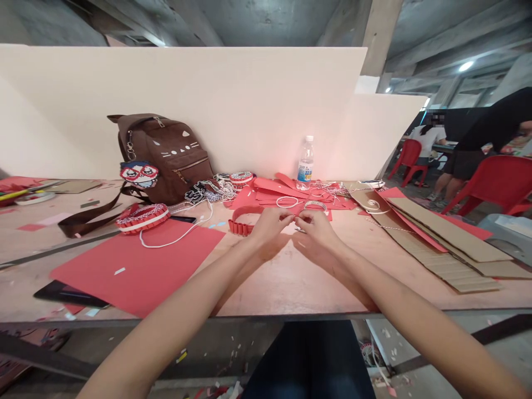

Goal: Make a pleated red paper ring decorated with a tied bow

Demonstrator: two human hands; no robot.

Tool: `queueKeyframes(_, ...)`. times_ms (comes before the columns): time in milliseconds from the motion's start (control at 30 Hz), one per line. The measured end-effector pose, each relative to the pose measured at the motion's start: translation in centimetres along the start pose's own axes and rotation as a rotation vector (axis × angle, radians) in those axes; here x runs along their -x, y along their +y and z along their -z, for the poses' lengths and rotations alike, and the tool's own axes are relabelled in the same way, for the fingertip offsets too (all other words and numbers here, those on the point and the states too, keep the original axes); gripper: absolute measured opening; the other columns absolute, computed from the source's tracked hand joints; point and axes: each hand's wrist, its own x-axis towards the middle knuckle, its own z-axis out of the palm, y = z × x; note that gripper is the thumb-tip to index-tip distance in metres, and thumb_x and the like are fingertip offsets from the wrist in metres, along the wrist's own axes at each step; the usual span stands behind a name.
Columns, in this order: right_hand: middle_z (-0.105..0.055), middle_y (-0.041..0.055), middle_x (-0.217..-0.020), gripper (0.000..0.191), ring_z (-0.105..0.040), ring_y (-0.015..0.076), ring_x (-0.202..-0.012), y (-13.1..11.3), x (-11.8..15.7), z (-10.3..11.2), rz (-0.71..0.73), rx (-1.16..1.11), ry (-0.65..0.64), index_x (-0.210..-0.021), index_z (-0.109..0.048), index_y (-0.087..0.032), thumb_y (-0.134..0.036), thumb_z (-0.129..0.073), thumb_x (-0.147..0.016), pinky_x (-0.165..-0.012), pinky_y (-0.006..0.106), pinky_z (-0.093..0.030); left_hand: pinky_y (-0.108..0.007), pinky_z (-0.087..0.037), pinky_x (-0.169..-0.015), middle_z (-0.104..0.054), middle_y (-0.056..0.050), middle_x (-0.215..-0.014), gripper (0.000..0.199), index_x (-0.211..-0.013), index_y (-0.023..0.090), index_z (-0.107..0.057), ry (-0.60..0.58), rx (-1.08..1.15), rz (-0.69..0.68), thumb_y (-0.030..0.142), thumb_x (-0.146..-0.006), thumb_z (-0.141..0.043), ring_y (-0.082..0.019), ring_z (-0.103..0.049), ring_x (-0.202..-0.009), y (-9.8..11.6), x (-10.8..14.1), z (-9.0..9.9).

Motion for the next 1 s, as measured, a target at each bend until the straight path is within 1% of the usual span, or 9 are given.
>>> queueKeyframes(200,-0.046,-0.0021,-0.054,0.024,-0.042,0.0131,-0.056,0.1,-0.2,0.4,0.024,-0.025,-0.028,-0.056,-0.05,-0.019,-0.032,-0.051,-0.076,-0.053,0.026,-0.03,-0.025,-0.04,-0.062,-0.068,-0.002,-0.072,0.022,-0.074,0.016,-0.069,0.0,0.091,0.015,0.03,-0.082,-0.056,-0.016,-0.06,-0.07,0.2,0.0,0.2)
queueKeyframes(333,-0.051,-0.0004,-0.056,0.025,-0.045,0.0136,-0.057,-0.2,-0.4,1.1,0.046,-0.028,-0.068,-0.058,-0.056,-0.018,-0.036,-0.054,-0.075,-0.054,0.026,-0.031,-0.025,-0.042,-0.063,-0.068,-0.003,-0.073,0.024,-0.074,0.014,-0.069,-0.007,0.153,0.025,0.034,-0.081,-0.056,-0.016,-0.06,-0.071,0.2,-0.1,0.5)
queueKeyframes(467,-0.049,-0.0009,-0.056,0.025,-0.044,0.0131,-0.058,-1.2,-0.8,2.3,0.078,-0.002,-0.136,-0.055,-0.054,-0.018,-0.034,-0.054,-0.075,-0.055,0.026,-0.03,-0.023,-0.04,-0.059,-0.066,-0.002,-0.067,0.026,-0.07,0.015,-0.069,-0.03,0.159,0.014,0.036,-0.079,-0.058,-0.014,-0.057,-0.065,0.6,-0.4,1.2)
queueKeyframes(567,-0.049,-0.0019,-0.057,0.02,-0.043,0.0127,-0.058,-2.5,-1.5,3.3,0.04,0.058,-0.185,-0.057,-0.054,-0.018,-0.03,-0.052,-0.073,-0.055,0.027,-0.029,-0.023,-0.037,-0.057,-0.063,0.0,-0.061,0.025,-0.065,0.015,-0.068,-0.03,0.132,-0.011,0.036,-0.077,-0.06,-0.013,-0.055,-0.061,1.4,-1.1,1.9)
queueKeyframes(667,-0.043,-0.0035,-0.054,0.018,-0.039,0.0119,-0.055,-4.5,-2.7,4.5,0.01,0.156,-0.141,-0.055,-0.05,-0.019,-0.027,-0.052,-0.07,-0.053,0.027,-0.025,-0.023,-0.035,-0.055,-0.059,0.001,-0.056,0.023,-0.06,0.015,-0.066,0.032,0.108,-0.024,0.033,-0.075,-0.061,-0.013,-0.053,-0.059,2.6,-2.4,2.6)
queueKeyframes(733,-0.04,-0.0038,-0.054,0.017,-0.037,0.0114,-0.054,-5.7,-3.6,5.1,0.038,0.177,-0.074,-0.052,-0.046,-0.019,-0.024,-0.051,-0.068,-0.053,0.028,-0.024,-0.023,-0.036,-0.055,-0.059,0.001,-0.056,0.022,-0.061,0.015,-0.066,0.096,0.107,-0.025,0.032,-0.075,-0.06,-0.013,-0.054,-0.059,3.4,-3.5,3.2)
queueKeyframes(800,-0.037,-0.0043,-0.054,0.018,-0.035,0.0109,-0.054,-6.5,-4.5,5.5,0.083,0.141,0.0,-0.051,-0.041,-0.02,-0.021,-0.049,-0.067,-0.053,0.028,-0.023,-0.023,-0.038,-0.057,-0.063,0.0,-0.06,0.022,-0.065,0.014,-0.068,0.157,0.118,-0.023,0.032,-0.076,-0.058,-0.014,-0.056,-0.063,4.1,-4.4,3.7)
queueKeyframes(900,-0.03,-0.0053,-0.054,0.022,-0.031,0.0102,-0.054,-6.9,-5.5,5.5,0.146,0.053,0.072,-0.053,-0.034,-0.021,-0.022,-0.048,-0.069,-0.052,0.027,-0.022,-0.023,-0.042,-0.061,-0.068,-0.003,-0.068,0.026,-0.074,0.014,-0.071,0.214,0.144,-0.018,0.035,-0.077,-0.056,-0.015,-0.06,-0.067,4.5,-5.2,4.5)
queueKeyframes(1000,-0.029,-0.0056,-0.054,0.023,-0.03,0.0102,-0.054,-6.2,-5.7,5.0,0.2,0.055,0.079,-0.054,-0.033,-0.021,-0.025,-0.048,-0.071,-0.052,0.027,-0.022,-0.023,-0.043,-0.061,-0.07,-0.003,-0.069,0.029,-0.074,0.014,-0.072,0.229,0.101,-0.019,0.038,-0.077,-0.057,-0.015,-0.06,-0.067,4.1,-5.2,4.7)
